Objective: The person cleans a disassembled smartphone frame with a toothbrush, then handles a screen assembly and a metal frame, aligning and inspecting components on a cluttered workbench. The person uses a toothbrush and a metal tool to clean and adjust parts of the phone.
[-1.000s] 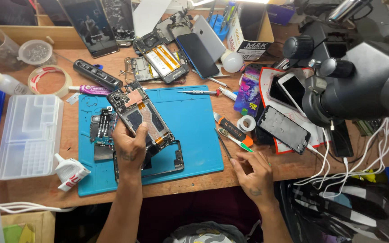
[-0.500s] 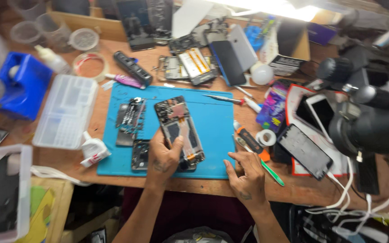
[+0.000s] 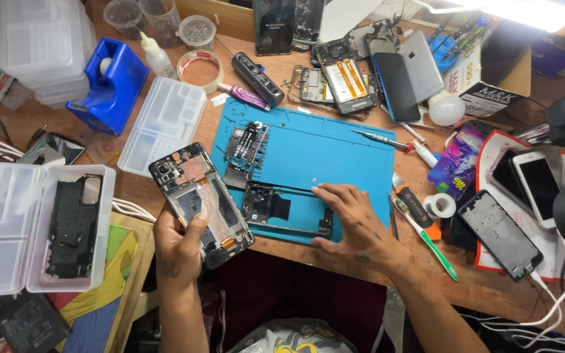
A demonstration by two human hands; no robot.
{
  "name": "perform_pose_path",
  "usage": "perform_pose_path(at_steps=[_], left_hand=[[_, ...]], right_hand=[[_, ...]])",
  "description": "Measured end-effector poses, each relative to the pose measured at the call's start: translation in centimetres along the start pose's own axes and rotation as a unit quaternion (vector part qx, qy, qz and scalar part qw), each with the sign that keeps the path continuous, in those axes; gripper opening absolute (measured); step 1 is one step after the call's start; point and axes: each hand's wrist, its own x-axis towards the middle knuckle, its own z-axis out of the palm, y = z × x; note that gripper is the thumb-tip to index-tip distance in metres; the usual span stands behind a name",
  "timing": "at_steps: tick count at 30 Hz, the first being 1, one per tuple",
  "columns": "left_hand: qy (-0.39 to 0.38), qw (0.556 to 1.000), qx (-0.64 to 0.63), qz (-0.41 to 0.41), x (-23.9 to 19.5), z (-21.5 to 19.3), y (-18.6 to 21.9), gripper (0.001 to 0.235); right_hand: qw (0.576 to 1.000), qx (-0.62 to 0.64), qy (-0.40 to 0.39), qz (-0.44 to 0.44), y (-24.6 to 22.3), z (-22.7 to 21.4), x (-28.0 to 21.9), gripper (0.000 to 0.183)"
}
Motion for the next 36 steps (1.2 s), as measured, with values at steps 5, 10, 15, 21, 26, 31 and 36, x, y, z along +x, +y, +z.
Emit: perform_pose_path(at_steps=[5, 10, 15, 21, 26, 31, 36], left_hand=[[-0.011, 1.000, -0.004, -0.011, -0.1, -0.2, -0.7, 0.032], [-0.001, 1.000, -0.010, -0.010, -0.3, 0.0, -0.9, 0.031], [0.001, 0.999, -0.028, -0.016, -0.3, 0.9, -0.9, 0.034], [-0.085, 0.996, 0.016, -0.015, 0.5, 5.0, -2.2, 0.025], [-0.158, 0.980, 0.071, -0.102, 0.9, 9.4, -2.9, 0.026], [-0.160, 0.968, 0.146, -0.128, 1.4, 11.7, -2.7, 0.028], [-0.160, 0.970, 0.157, -0.093, 1.5, 12.3, -2.2, 0.028]], right_hand=[[0.999, 0.011, -0.029, 0.007, 0.0, -0.1, 1.3, 0.093], [0.999, 0.029, -0.006, -0.013, 0.5, -0.1, 1.0, 0.093], [0.997, 0.042, 0.066, -0.015, 1.9, -1.2, -0.5, 0.096], [0.986, 0.008, 0.157, 0.059, 5.0, -3.5, -2.1, 0.094], [0.973, -0.059, 0.208, 0.074, 6.5, -2.9, -1.9, 0.092], [0.965, -0.041, 0.207, 0.158, 6.2, -1.7, -1.8, 0.089], [0.965, -0.090, 0.211, 0.128, 6.0, -1.2, -2.0, 0.088]])
